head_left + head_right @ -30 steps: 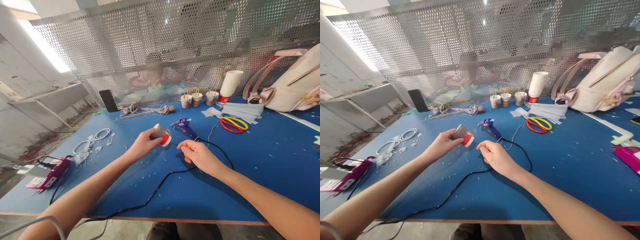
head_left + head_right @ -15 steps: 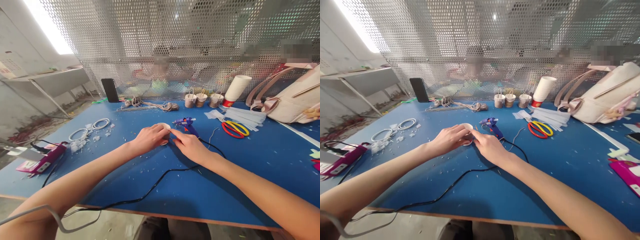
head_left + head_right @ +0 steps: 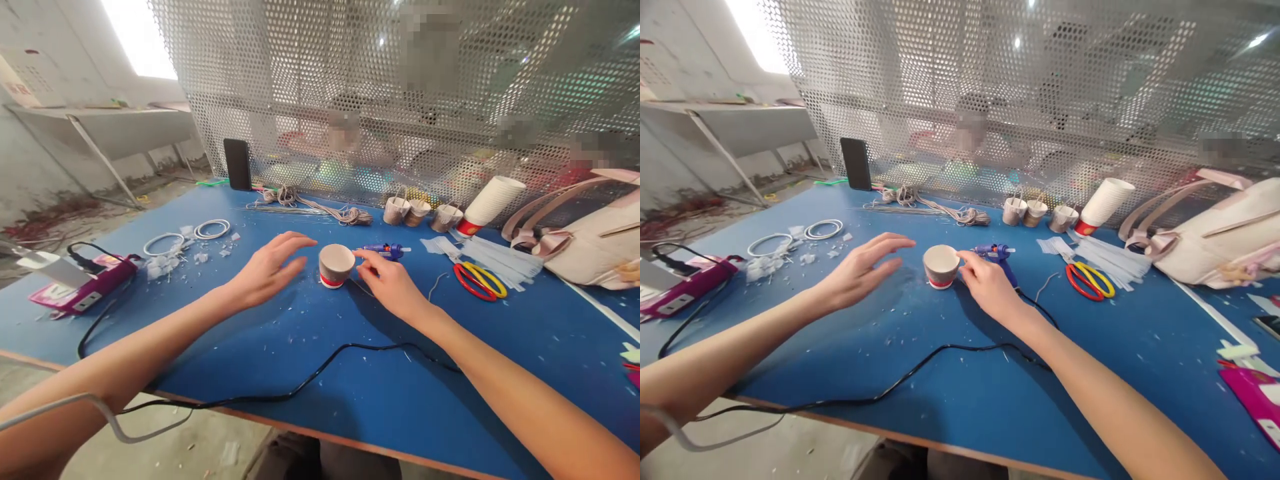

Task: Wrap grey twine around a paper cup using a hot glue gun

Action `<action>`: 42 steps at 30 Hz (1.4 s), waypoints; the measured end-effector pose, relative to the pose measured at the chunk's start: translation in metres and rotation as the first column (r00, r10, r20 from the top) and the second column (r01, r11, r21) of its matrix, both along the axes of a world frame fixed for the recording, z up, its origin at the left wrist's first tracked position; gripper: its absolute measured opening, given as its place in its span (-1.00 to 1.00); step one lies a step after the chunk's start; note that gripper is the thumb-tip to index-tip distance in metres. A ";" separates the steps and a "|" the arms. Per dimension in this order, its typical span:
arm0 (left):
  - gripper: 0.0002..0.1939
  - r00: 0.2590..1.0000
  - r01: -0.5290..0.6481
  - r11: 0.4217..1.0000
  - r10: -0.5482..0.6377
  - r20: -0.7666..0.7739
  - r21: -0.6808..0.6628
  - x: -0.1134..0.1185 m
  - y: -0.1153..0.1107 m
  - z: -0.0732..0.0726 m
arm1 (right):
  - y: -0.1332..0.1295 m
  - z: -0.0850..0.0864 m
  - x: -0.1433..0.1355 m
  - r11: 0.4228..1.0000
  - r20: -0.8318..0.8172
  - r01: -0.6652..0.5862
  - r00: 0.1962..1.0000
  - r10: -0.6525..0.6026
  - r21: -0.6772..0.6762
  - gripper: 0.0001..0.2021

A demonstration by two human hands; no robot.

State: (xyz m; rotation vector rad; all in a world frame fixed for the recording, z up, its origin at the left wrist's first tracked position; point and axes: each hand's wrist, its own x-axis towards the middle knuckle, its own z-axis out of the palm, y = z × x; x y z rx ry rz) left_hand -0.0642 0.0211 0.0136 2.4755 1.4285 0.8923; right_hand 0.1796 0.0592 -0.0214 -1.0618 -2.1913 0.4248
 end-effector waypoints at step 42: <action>-0.81 0.786 -0.602 0.799 0.596 -0.163 0.022 -0.119 -0.026 -0.004 | -0.027 0.008 -0.247 0.969 0.140 -0.203 0.965 0.223 -0.142 -0.71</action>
